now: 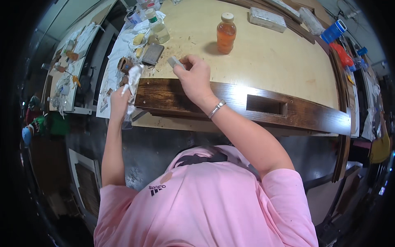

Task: The person sands the surface of a dark wood component with a small sanding block and then wipes the same surface with a cloth, including applying a liquid from a bottle to the cloth before wiping again.

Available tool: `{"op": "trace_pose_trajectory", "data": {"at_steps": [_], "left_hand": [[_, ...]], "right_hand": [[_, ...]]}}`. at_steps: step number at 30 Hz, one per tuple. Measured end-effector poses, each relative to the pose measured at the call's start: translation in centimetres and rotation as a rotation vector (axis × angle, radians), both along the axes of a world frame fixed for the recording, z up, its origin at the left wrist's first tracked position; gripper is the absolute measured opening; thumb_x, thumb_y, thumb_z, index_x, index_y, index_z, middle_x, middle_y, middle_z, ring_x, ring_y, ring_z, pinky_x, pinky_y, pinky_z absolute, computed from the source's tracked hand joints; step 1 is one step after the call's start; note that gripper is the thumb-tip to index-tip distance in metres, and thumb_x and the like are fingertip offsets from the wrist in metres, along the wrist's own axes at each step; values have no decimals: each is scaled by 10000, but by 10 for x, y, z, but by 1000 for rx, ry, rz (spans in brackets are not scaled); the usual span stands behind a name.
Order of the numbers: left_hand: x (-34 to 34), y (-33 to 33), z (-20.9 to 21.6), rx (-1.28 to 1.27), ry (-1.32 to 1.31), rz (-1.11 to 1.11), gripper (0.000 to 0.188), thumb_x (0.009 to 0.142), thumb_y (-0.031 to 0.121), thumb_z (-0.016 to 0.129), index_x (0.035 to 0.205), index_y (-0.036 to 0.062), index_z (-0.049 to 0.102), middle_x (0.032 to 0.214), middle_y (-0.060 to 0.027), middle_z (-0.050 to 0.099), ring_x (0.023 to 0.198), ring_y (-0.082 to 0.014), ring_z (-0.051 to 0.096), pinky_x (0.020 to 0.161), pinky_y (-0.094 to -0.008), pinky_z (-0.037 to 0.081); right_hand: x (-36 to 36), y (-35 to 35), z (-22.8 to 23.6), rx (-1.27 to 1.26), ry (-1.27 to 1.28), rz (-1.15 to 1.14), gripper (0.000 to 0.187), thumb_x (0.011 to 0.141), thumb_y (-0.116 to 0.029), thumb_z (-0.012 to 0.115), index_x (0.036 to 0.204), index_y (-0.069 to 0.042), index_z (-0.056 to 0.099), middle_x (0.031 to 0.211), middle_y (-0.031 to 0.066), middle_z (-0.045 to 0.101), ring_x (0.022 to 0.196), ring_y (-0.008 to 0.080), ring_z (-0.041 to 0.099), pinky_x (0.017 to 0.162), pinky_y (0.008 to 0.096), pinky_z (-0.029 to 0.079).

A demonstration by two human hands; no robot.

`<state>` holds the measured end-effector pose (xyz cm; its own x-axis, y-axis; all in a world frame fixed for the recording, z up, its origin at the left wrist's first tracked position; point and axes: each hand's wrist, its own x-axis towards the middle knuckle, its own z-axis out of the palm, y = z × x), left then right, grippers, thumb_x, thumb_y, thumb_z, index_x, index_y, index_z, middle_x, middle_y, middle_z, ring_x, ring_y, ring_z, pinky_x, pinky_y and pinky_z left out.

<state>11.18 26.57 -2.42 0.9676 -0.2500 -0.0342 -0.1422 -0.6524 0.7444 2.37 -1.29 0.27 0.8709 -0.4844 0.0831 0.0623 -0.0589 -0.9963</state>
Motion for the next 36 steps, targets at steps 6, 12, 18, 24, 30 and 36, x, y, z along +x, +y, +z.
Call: {"op": "trace_pose_trajectory", "data": {"at_steps": [6,12,18,24,30,36], "left_hand": [[-11,-44,18,30,-311,-247,300,853,290,710,961,10,698,850,-161,711,746,-313,693,701,-398,516],[71,-39,-13,139,-401,-80,276,806,246,720,893,-14,691,752,-197,670,695,-359,651,682,-420,492],[23,-3,-1,-692,293,-23,107,850,23,622,926,-42,660,869,-53,662,740,-133,612,664,-291,492],[3,20,-4,-815,351,-57,256,857,-13,627,1104,-79,648,1079,-112,651,918,-142,615,776,-271,503],[6,62,-12,-649,207,16,184,883,-14,655,1057,-73,653,999,-60,650,892,-116,591,780,-255,476],[13,80,-4,-811,241,104,264,877,-21,699,1121,-40,598,1003,-77,622,884,-126,604,777,-273,519]], "right_hand": [[-2,-9,-4,54,-17,-47,228,844,-147,671,888,77,662,736,38,626,663,88,568,612,253,470],[-3,5,9,-40,33,-28,230,839,-140,685,910,77,663,757,46,642,683,87,578,621,258,481],[0,7,-3,-440,-5,-260,191,785,-146,712,862,21,660,765,101,623,679,194,619,618,330,497],[28,102,20,-917,28,-189,175,729,-156,691,808,-17,619,843,167,599,758,347,641,668,439,530],[31,104,18,-994,244,-185,178,724,-156,695,808,-14,628,867,170,611,760,369,647,688,451,536],[-11,47,23,-930,391,-372,169,750,-160,687,752,-12,607,813,173,609,746,368,636,691,461,522]]}}
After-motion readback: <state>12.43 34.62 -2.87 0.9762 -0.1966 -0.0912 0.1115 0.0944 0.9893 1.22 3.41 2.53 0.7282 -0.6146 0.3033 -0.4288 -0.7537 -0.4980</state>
